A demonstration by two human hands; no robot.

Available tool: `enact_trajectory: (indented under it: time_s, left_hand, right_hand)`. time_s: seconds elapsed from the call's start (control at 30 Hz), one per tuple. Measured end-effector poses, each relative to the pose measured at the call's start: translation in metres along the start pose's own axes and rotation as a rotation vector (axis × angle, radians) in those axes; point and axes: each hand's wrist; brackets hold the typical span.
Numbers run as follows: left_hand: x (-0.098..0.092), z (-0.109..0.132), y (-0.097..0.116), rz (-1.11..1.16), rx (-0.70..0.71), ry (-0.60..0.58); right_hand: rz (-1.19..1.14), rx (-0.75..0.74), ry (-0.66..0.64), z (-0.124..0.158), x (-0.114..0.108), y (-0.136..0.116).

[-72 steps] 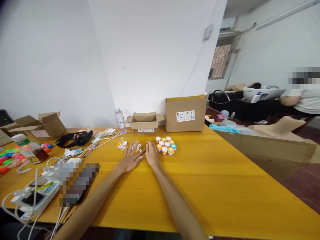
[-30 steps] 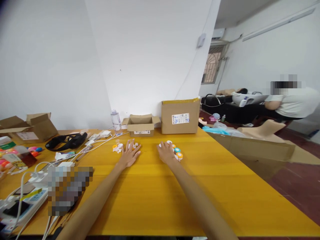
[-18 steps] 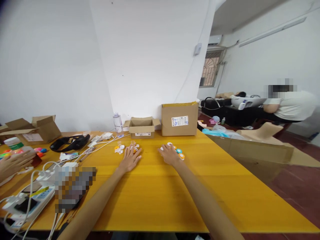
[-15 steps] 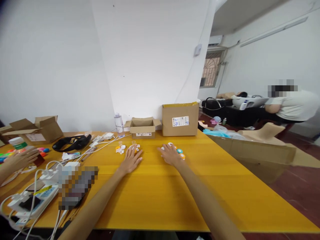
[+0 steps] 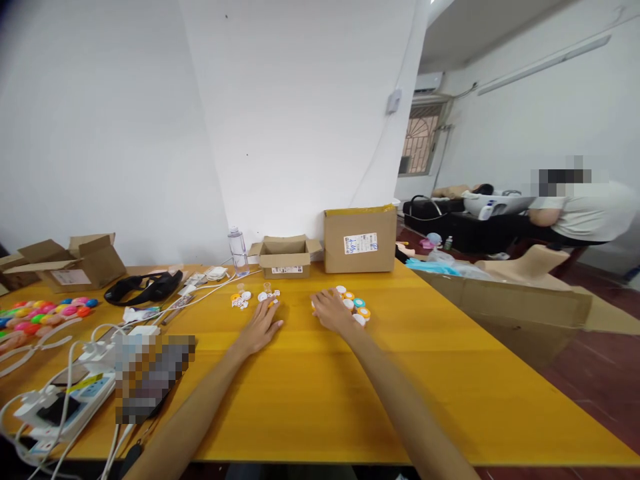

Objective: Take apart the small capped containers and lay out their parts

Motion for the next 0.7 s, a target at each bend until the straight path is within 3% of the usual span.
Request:
enact_trajectory:
  time_s: [0.13,0.37,0.7]
  left_hand:
    - [-0.005,0.003,0.012,0.105,0.006,-0.018]
    - [-0.01,0.004,0.026,0.263,-0.025,0.064]
    - [-0.011,-0.002,0.024,0.584,-0.097,0.12]
  right_hand:
    - [-0.29,-0.017,0.034,-0.007,0.0,-0.031]
    - [-0.952,0.119,0.096,-0.021,0.014,-0.089]
    - [-1.404,0.275,0.161,-0.026,0.037,-0.093]
Point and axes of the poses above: each hand's wrist, its own z-axis away from the middle knuckle, its own x-axis out of the palm, y = z × x, and after that the axes turned 13 degrees about z, right-handed
